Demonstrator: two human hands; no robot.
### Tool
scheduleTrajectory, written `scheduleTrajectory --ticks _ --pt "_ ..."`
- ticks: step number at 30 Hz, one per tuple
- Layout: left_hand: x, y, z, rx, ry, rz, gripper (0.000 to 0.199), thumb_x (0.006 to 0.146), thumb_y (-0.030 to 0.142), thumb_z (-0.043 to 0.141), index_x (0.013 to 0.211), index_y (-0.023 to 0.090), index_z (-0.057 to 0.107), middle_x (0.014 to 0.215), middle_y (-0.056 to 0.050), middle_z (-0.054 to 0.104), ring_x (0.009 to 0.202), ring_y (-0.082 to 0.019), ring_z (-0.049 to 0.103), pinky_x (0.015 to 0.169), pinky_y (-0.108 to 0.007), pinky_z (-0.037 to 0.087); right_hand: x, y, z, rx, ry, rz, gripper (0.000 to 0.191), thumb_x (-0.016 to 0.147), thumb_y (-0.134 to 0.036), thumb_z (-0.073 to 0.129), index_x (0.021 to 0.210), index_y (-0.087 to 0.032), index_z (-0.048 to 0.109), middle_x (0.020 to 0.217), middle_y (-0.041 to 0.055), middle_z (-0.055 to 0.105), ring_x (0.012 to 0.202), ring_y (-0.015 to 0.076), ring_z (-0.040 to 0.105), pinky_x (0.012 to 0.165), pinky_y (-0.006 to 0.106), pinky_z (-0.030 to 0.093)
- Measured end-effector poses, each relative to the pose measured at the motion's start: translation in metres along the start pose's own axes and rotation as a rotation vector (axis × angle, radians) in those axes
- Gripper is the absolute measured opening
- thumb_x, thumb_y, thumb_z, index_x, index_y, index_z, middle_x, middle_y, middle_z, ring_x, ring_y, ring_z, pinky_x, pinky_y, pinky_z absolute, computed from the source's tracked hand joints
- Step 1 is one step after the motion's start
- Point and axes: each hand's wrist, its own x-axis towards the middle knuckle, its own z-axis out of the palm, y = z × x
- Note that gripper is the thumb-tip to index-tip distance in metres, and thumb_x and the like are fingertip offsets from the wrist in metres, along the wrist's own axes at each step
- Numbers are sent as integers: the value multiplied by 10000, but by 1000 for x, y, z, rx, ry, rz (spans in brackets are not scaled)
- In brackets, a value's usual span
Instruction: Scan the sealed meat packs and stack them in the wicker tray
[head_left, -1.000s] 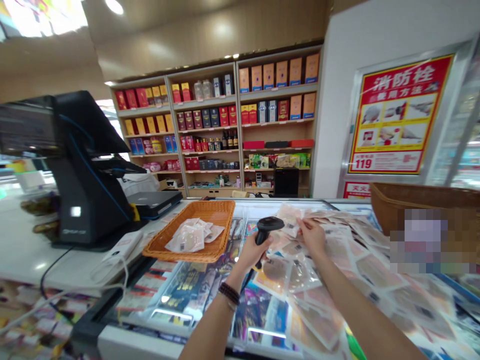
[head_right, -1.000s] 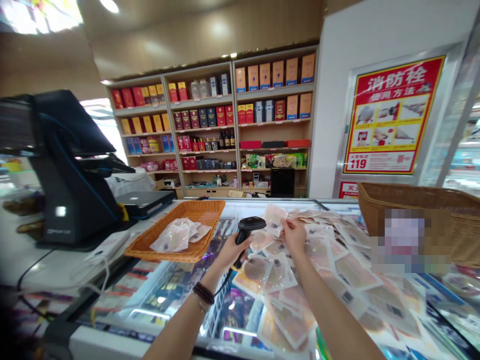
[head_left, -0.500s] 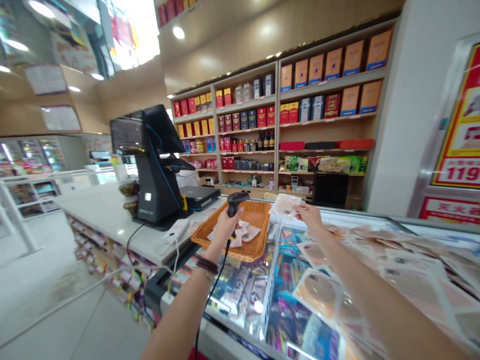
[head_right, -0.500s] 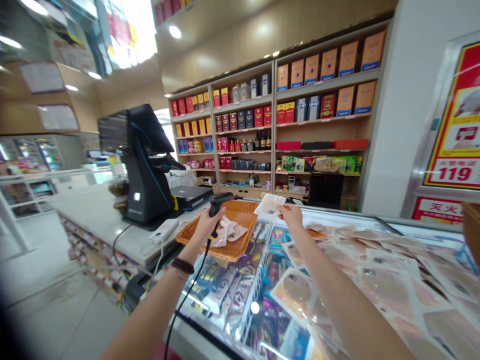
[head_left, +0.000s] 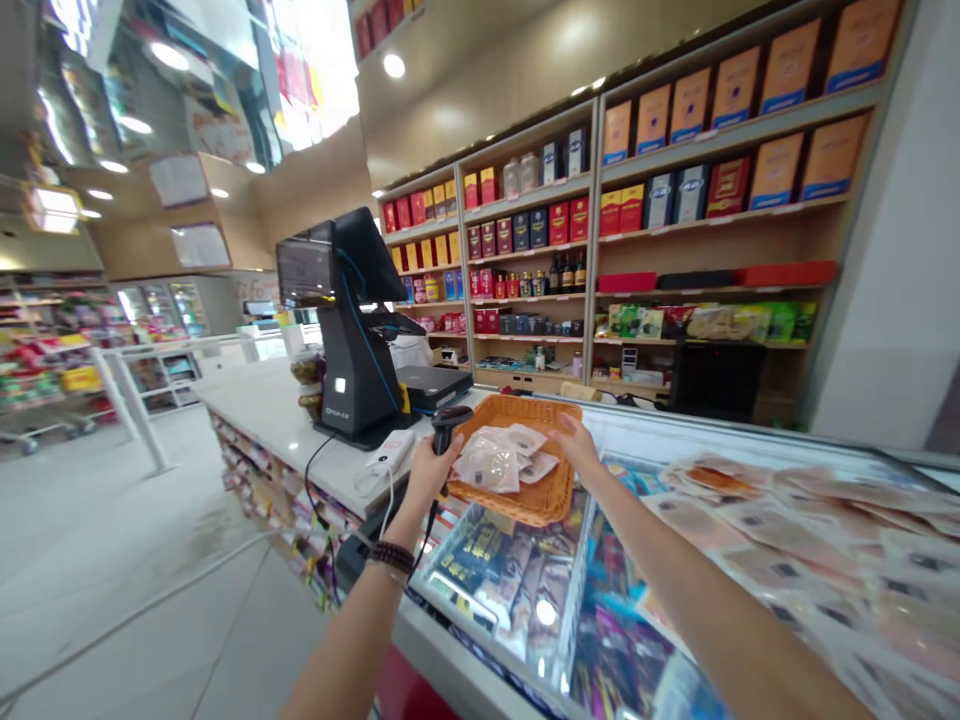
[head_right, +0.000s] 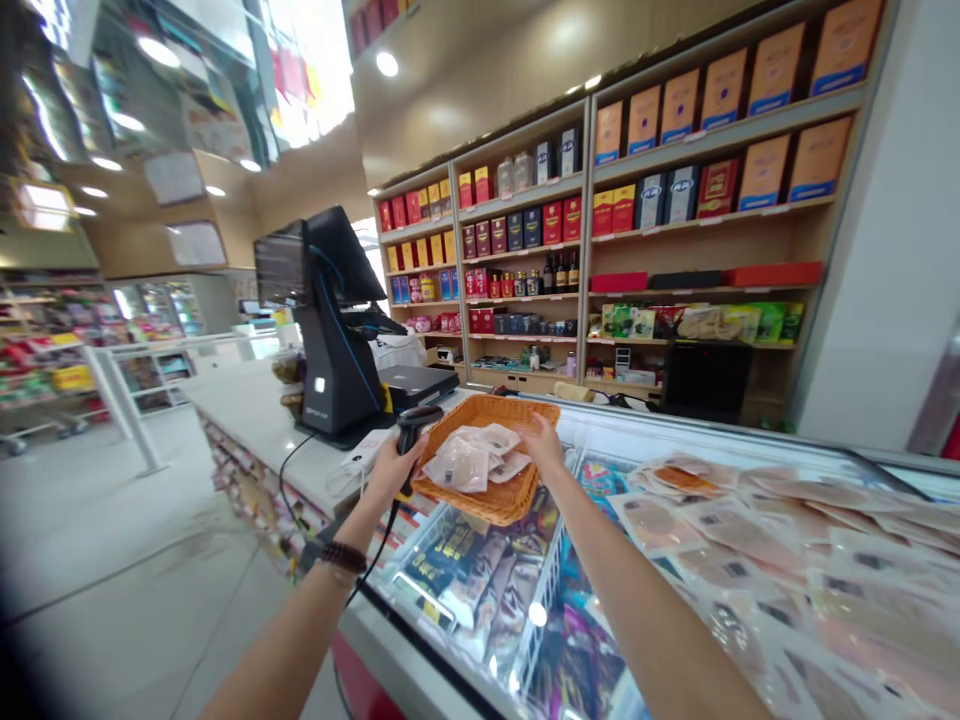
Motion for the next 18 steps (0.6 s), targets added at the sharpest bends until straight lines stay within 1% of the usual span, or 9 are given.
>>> scheduleTrajectory --ticks 1,3,5,7,10,12,14,16,18 --pt "-1 -1 3 -2 -11 -13 470 719 585 876 699 232 566 507 40 527 432 -154 542 459 -282 503 1 2 -11 -20 8 -17 435 680 -300 799 1115 -271 796 1182 98 840 1165 322 782 1043 506 629" --pt "-2 -1 11 -8 -43 -47 492 711 615 873 709 235 561 506 44 523 429 -147 534 484 -291 527 3 3 -39 -42 30 -26 342 694 -322 773 1029 -254 797 1171 107 841 1098 319 795 1037 506 623" --pt "-2 1 23 -41 -74 -56 524 688 652 871 724 233 560 517 47 526 423 -135 517 486 -290 532 4 1 -74 -67 73 -22 289 706 -353 756 968 -237 785 1129 115 842 1010 313 802 997 514 630" --pt "-3 5 40 -90 -115 -37 564 658 689 869 733 228 553 541 48 535 422 -120 503 468 -274 515 4 -5 -114 -113 134 -17 272 725 -392 744 944 -232 771 1090 112 838 964 302 793 953 519 638" --pt "-7 17 73 -157 -180 -8 616 616 727 875 728 223 539 552 51 534 416 -104 491 433 -243 466 -3 -17 -179 -224 257 -31 260 792 -431 702 950 -232 760 1077 107 824 965 288 766 924 496 634" --pt "-14 27 97 -204 -239 -3 634 618 748 872 707 227 522 527 57 509 407 -99 479 412 -227 431 -13 -26 -222 -330 334 -68 259 838 -427 668 975 -229 764 1092 108 819 976 278 751 946 473 618" --pt "-24 38 122 -271 -318 -1 638 639 753 870 694 230 508 513 62 488 409 -90 462 413 -217 424 -25 -33 -261 -444 388 -108 276 876 -414 637 1020 -219 769 1118 115 818 982 269 741 975 457 598" --pt "-37 47 146 -331 -403 5 638 650 741 884 695 226 511 521 63 491 417 -79 454 432 -215 451 -38 -37 -296 -555 413 -117 294 902 -398 618 1065 -205 768 1134 125 819 969 263 736 989 453 585" --pt "-52 52 170 -369 -469 8 642 646 738 897 702 217 526 533 62 501 417 -73 456 445 -218 476 -49 -39 -322 -648 401 -94 293 922 -378 611 1093 -195 765 1127 129 821 962 263 739 995 453 580"
